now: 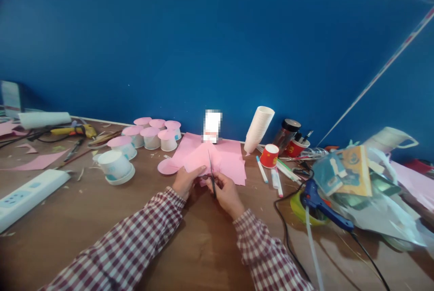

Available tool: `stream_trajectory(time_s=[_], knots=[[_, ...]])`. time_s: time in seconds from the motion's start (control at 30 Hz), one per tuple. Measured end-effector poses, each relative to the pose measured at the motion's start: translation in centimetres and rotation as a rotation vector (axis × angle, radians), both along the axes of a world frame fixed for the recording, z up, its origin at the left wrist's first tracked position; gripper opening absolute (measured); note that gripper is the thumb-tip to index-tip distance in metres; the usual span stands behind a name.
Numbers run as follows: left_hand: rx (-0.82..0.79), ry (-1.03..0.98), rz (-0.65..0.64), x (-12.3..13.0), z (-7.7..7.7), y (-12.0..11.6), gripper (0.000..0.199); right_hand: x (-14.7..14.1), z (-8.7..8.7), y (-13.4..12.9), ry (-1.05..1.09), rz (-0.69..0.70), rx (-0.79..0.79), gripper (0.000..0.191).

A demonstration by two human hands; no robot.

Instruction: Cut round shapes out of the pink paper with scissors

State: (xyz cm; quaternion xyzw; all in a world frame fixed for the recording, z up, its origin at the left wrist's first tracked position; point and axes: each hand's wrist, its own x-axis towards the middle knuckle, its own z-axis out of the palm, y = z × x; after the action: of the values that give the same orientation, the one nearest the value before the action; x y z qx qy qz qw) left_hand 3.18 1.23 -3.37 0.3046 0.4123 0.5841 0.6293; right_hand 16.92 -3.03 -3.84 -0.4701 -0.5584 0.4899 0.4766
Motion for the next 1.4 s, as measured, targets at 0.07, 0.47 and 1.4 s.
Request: stream_trajectory(time_s=[0.07,0.47,1.4], knots=[[0.001,0.007,0.008,0.0,0.0,0.0,0.039,0.0,0.0,0.0,0.012,0.004,0.000,0.041],[-0.014,-0.025,-0.012,0.1,0.3,-0.2,0.044,-0.4,1.1,-0.3,0.043,-0.019,-0.028,0.041],[-0.038,-0.061,-0.008,0.3,1.0,-0.5,0.042,-0.5,1.4,-0.6,-0.086,-0.004,0.029,0.035]])
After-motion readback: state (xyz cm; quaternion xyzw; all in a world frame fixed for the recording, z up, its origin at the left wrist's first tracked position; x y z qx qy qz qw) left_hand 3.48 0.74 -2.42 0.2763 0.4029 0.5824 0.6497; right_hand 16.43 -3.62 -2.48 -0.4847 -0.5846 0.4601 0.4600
